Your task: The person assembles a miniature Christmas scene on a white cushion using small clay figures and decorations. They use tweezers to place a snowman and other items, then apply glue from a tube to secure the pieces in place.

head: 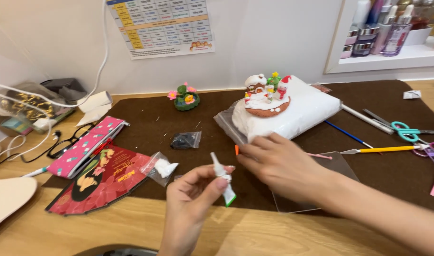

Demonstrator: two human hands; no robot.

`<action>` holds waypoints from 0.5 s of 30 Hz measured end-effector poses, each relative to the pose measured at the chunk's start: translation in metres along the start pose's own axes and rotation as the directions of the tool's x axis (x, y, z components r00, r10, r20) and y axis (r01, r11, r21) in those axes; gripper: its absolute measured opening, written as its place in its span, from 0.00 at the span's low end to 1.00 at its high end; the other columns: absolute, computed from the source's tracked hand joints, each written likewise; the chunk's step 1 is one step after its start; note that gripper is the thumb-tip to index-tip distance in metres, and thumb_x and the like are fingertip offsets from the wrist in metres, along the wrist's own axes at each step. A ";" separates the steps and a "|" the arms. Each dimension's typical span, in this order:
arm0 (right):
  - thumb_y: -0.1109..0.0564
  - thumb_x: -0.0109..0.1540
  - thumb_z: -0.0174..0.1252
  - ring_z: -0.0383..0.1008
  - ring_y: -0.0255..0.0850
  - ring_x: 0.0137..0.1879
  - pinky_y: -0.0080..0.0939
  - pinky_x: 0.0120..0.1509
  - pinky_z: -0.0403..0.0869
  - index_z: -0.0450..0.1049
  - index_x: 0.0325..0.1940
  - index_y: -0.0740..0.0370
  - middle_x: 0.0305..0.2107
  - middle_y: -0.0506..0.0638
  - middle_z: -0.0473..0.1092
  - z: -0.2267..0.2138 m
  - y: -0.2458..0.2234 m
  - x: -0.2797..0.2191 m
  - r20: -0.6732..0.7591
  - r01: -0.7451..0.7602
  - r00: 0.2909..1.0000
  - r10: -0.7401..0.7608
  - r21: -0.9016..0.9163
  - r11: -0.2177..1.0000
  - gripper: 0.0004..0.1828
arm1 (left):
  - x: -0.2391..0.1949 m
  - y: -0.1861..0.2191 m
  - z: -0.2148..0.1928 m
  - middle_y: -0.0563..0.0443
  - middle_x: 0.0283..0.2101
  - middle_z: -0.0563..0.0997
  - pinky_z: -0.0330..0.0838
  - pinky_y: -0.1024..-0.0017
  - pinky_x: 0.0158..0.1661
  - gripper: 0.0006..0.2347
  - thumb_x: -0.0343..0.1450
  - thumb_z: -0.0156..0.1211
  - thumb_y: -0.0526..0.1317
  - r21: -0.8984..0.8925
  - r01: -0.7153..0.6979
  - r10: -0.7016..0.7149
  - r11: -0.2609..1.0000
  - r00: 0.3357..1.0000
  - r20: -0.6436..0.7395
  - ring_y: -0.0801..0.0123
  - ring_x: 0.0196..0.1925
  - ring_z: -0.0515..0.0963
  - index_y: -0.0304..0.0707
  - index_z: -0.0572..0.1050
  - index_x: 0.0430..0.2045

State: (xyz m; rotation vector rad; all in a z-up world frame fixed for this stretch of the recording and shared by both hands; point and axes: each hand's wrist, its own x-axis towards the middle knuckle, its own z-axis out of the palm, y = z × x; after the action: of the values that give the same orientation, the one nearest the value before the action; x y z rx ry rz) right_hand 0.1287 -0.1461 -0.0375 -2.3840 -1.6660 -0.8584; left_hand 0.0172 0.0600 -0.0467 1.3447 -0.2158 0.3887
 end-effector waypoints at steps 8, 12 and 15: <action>0.49 0.64 0.58 0.69 0.50 0.51 0.55 0.59 0.60 0.82 0.42 0.38 0.37 0.40 0.78 0.063 -0.007 0.070 0.641 0.338 0.763 0.082 -0.505 0.795 0.07 | -0.034 0.024 -0.045 0.29 0.38 0.91 0.81 0.67 0.46 0.09 0.63 0.70 0.31 -0.080 0.188 -0.203 0.979 0.940 -0.274 0.56 0.42 0.90 0.21 0.84 0.32; 0.51 0.67 0.55 0.69 0.51 0.46 0.54 0.55 0.61 0.83 0.37 0.38 0.33 0.39 0.80 0.083 -0.002 0.070 0.629 0.417 0.777 0.013 -0.531 0.738 0.11 | -0.038 0.029 -0.039 0.32 0.39 0.91 0.80 0.70 0.49 0.08 0.64 0.69 0.33 -0.064 0.163 -0.174 0.985 0.951 -0.254 0.61 0.43 0.89 0.23 0.84 0.32; 0.51 0.60 0.59 0.72 0.47 0.43 0.51 0.54 0.63 0.82 0.31 0.40 0.27 0.41 0.78 0.079 0.010 0.063 0.414 0.343 0.902 -0.121 -0.515 0.785 0.07 | -0.040 0.032 -0.032 0.38 0.37 0.90 0.80 0.72 0.45 0.09 0.64 0.71 0.33 -0.026 0.082 -0.085 0.996 0.980 -0.179 0.66 0.40 0.87 0.25 0.84 0.33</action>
State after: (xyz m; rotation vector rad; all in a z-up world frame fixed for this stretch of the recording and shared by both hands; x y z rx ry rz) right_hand 0.1831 -0.0664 -0.0696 -2.9185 -2.1315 -1.1697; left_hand -0.0346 0.0909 -0.0394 1.2878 -0.0122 0.4342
